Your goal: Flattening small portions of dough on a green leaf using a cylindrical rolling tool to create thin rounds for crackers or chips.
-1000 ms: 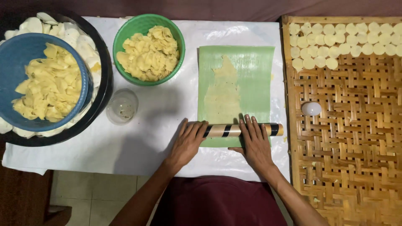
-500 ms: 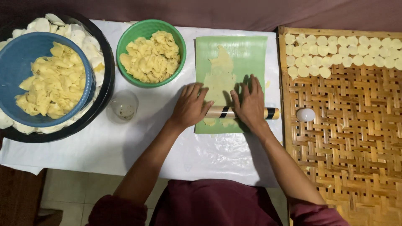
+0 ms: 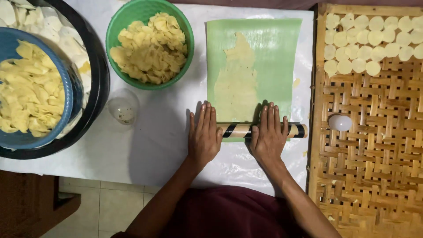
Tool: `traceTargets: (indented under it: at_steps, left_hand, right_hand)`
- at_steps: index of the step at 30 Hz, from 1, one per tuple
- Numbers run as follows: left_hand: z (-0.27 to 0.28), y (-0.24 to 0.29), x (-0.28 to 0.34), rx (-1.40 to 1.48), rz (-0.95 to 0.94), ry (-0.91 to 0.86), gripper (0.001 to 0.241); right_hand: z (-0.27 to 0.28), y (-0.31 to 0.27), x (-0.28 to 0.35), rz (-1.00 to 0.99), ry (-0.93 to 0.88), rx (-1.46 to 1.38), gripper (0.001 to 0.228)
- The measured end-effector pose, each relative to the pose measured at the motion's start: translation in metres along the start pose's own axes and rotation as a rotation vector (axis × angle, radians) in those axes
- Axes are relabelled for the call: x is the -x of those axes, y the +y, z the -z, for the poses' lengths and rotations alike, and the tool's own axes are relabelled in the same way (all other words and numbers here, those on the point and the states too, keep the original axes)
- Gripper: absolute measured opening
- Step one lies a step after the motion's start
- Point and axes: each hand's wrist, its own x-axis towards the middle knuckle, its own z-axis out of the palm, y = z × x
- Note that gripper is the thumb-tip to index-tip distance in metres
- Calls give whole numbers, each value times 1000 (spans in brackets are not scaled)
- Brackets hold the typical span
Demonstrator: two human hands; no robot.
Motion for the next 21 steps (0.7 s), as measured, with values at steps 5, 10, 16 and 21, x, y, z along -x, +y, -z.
traceTargets:
  at_steps: [5, 10, 16, 21]
  left_hand:
    - [-8, 13, 48, -93, -16, 33, 57]
    - [1, 26, 81, -74, -6, 18, 52]
    - [21, 33, 109, -32, -25, 86, 47]
    - [49, 39, 80, 69, 16, 27, 31]
  right_hand:
    - [-9, 5, 51, 32, 67, 0, 57]
    - [10, -2, 80, 69, 86, 30, 53]
    - [50, -19, 98, 91, 57, -9, 61]
    - [66, -26, 89, 58, 42, -275, 43]
